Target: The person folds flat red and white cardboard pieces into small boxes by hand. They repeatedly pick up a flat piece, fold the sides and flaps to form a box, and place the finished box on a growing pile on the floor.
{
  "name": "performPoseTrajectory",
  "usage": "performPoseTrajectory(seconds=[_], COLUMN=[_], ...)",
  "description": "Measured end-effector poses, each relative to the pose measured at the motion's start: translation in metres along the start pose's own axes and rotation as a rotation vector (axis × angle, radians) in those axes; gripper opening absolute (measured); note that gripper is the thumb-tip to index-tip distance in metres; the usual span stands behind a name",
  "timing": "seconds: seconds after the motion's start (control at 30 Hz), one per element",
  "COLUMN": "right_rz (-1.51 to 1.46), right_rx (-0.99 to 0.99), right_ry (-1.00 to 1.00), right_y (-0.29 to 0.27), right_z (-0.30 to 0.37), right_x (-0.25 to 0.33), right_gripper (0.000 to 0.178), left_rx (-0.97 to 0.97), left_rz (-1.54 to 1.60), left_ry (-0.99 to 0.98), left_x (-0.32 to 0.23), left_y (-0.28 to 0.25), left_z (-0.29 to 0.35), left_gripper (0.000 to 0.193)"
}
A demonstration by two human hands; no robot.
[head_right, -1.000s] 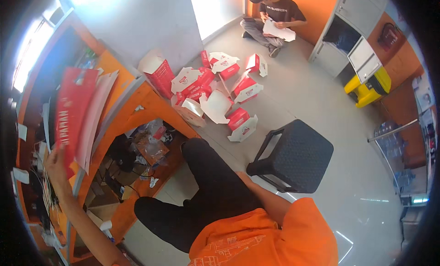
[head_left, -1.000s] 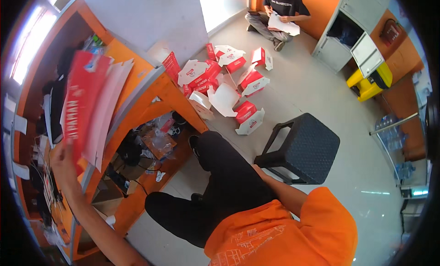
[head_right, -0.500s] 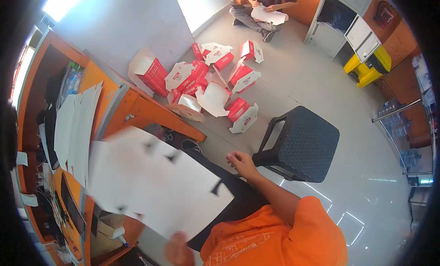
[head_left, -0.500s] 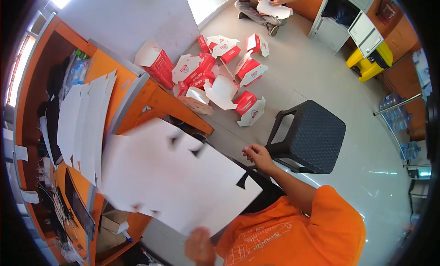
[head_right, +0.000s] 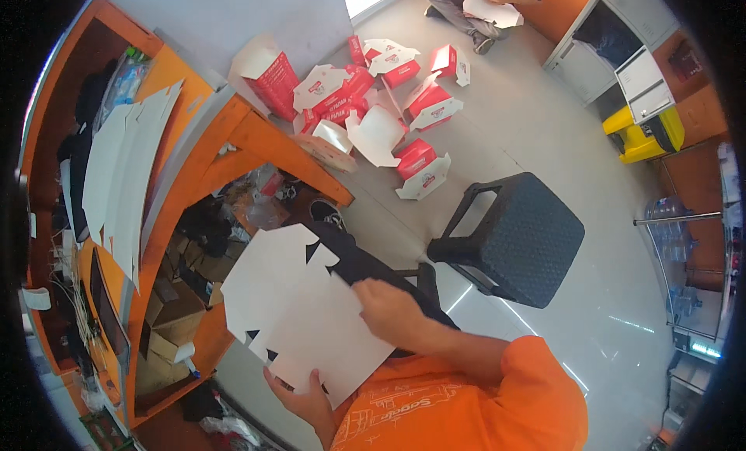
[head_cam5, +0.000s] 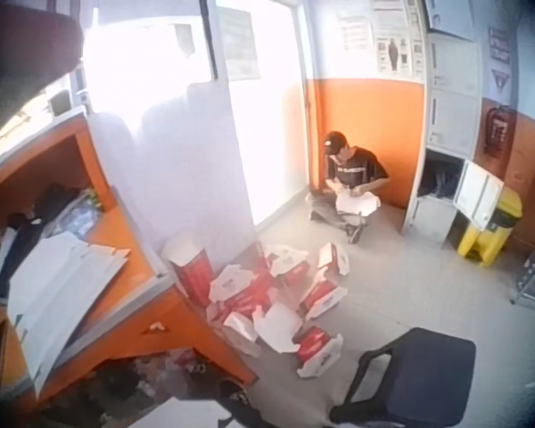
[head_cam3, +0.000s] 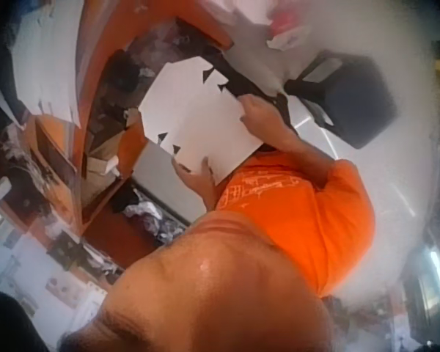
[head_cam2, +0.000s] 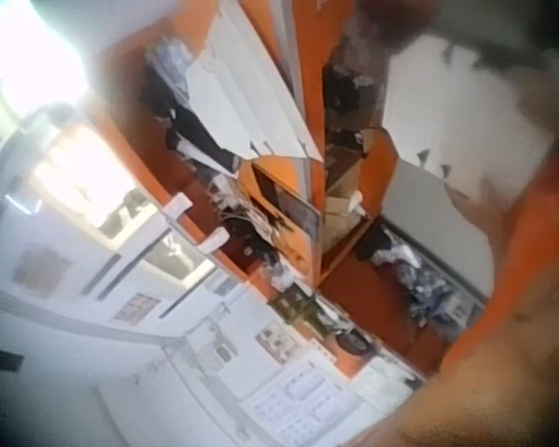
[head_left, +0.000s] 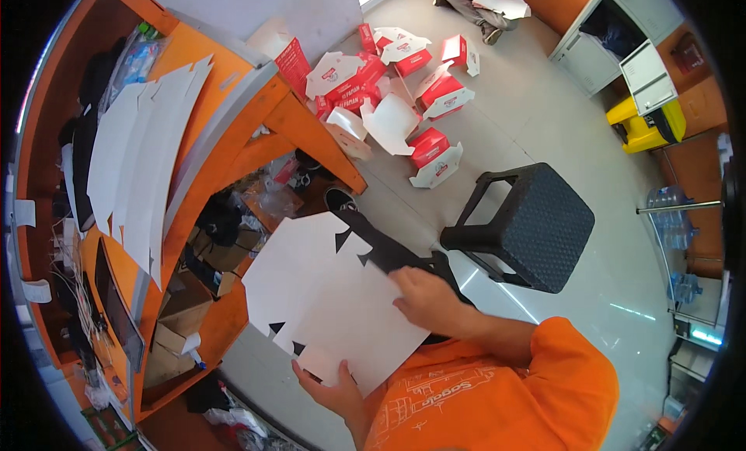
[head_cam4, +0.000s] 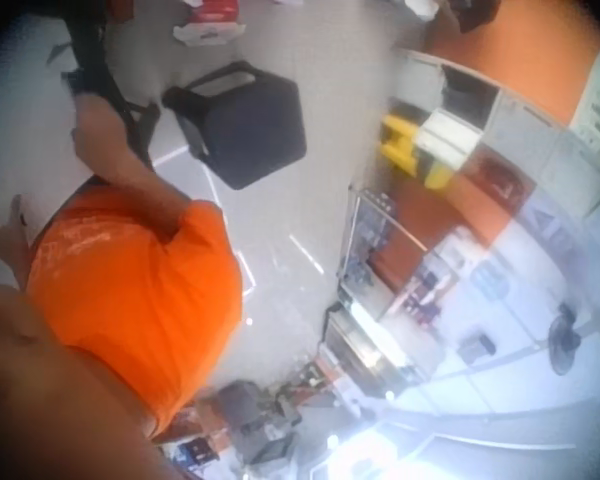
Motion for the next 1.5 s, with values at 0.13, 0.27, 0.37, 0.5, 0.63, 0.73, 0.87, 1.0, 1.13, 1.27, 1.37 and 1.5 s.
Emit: performPoseTrajectory(seconds=[0.13,0.27,0.37,0.5,0.63,0.73,0.87,1.0,1.13,1.27,1.37,1.5], right_rz=[0.12,0.386,0.41,0.437,0.493,0.406,0.142,-0.349,-0.867,-0.453,-0.055,0.089], right_rx=[-0.099,-0.077,0.027,0.09,0.121,0.082,-0.137,-0.018,-0.303,-0.32,-0.373,-0.303], right_ry=[-0.203,-0.358,-0.362,-0.376,-0.41,-0.435,0.033,0.147,0.219,-0.163,-0.613,-0.818], right_y=[0.006,0.021,0.034,0.032,0.02,0.01,-0.035,-0.023,-0.031,-0.053,-0.076,-0.073], right_z=[0.011,0.027,0.035,0.037,0.051,0.062,0.062,0.064,0.056,0.043,0.021,0.016], right_x=[0.032,0.044,0.04,0.034,0.037,0.032,0.001,-0.032,-0.029,0.013,0.057,0.059], right_gripper=[0.038,0.041,0.057,0.063,0.062,0.06,0.055,0.064,0.068,0.047,0.038,0.039], left_rx=[0.071,0.264,0.395,0.516,0.439,0.411,0.444,0.622,0.537,0.382,0.402,0.44], left_rz=[-0.136,-0.218,-0.394,-0.391,-0.018,0.294,0.361,0.481,1.074,1.267,1.318,1.356], left_ry=[-0.006,0.38,0.602,0.569,0.337,0.138,-0.009,-0.117,-0.357,-0.248,-0.189,-0.202], left_x=[-0.03,-0.006,-0.018,-0.041,-0.046,-0.065,-0.057,-0.042,-0.065,-0.101,-0.111,-0.118], left_y=[0.017,0.058,0.079,0.091,0.102,0.117,0.133,0.15,0.141,0.12,0.108,0.087], left_z=[0.011,0.029,0.038,0.029,0.004,-0.01,-0.026,-0.031,-0.03,-0.034,-0.032,-0.03], left_gripper=[0.085,0.07,0.061,0.057,0.06,0.065,0.061,0.044,0.03,0.027,0.026,0.023])
Point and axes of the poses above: each hand's wrist, its own z-axis away from the middle knuckle, its own y-axis out of the palm, x = y × z, the point moved 8 cm from there along -z, towards the middle knuckle, and after that the axes turned 9 degrees about z, right-handed, at the moved point
